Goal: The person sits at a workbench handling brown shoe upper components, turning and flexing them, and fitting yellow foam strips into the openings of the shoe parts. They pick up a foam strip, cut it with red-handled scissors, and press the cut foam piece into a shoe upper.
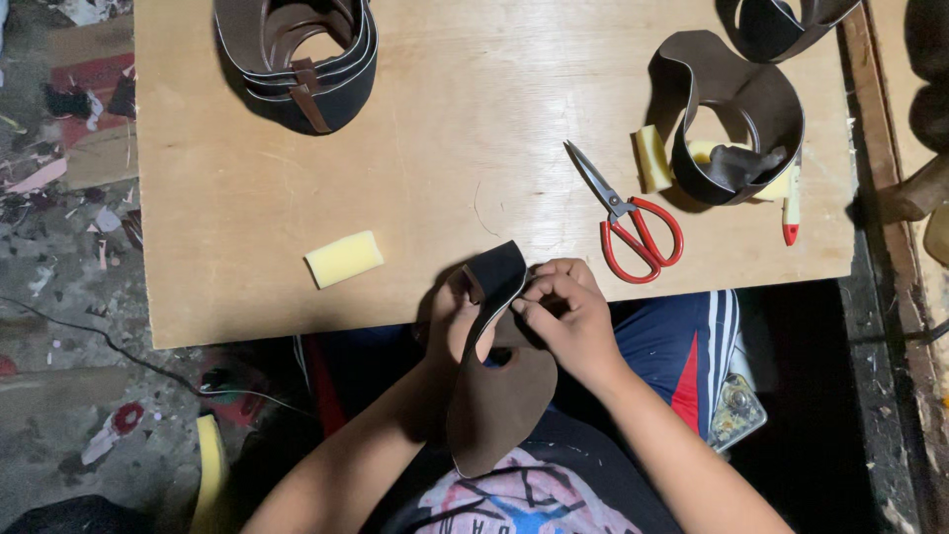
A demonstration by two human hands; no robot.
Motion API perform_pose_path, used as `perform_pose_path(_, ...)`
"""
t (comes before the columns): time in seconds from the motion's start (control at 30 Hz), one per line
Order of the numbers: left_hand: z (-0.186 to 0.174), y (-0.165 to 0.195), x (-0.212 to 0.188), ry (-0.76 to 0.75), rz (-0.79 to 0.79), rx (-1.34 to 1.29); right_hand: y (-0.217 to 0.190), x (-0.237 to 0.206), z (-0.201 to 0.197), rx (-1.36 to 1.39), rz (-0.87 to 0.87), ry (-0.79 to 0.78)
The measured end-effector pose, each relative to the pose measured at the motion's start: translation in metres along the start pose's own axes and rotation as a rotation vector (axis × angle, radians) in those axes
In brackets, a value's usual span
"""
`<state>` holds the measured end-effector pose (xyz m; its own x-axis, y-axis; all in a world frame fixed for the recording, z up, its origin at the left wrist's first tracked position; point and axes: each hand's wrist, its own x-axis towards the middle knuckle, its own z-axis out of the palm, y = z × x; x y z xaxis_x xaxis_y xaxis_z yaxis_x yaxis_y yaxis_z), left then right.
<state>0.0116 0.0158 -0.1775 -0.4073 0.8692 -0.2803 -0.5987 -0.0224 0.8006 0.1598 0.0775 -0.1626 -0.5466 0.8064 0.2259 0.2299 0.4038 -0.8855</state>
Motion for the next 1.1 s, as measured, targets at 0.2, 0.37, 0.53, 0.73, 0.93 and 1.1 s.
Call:
perform_pose_path(0.2,0.002,0.025,-0.015,-0.087,-0.063,0.288,0.004,0.004,-0.002,0.343,0.522,0.057)
perform_pose_path(0.37,0.002,0.019,-0.011,-0.284,0.279,0.540,0.006,0.005,-0.002,0.055,0.180,0.101)
perform_pose_path(0.53,-0.001,0.023,-0.015,-0.314,0.272,0.769,0.008,0.006,0.000,0.182,0.557,0.116)
perform_pose_path(0.73,0.003,0.024,-0.015,-0.471,0.215,0.494,0.003,0.013,-0.002,0.447,0.535,0.059)
perform_pose_path(0.93,0.002,0.015,-0.015,-0.349,0.331,0.490,0.006,0.012,0.001,0.417,0.562,0.045)
perform_pose_path(1.1,0.004,0.018,-0.014,-0.330,0.228,0.424,0.015,0.011,0.001,0.429,0.519,0.078)
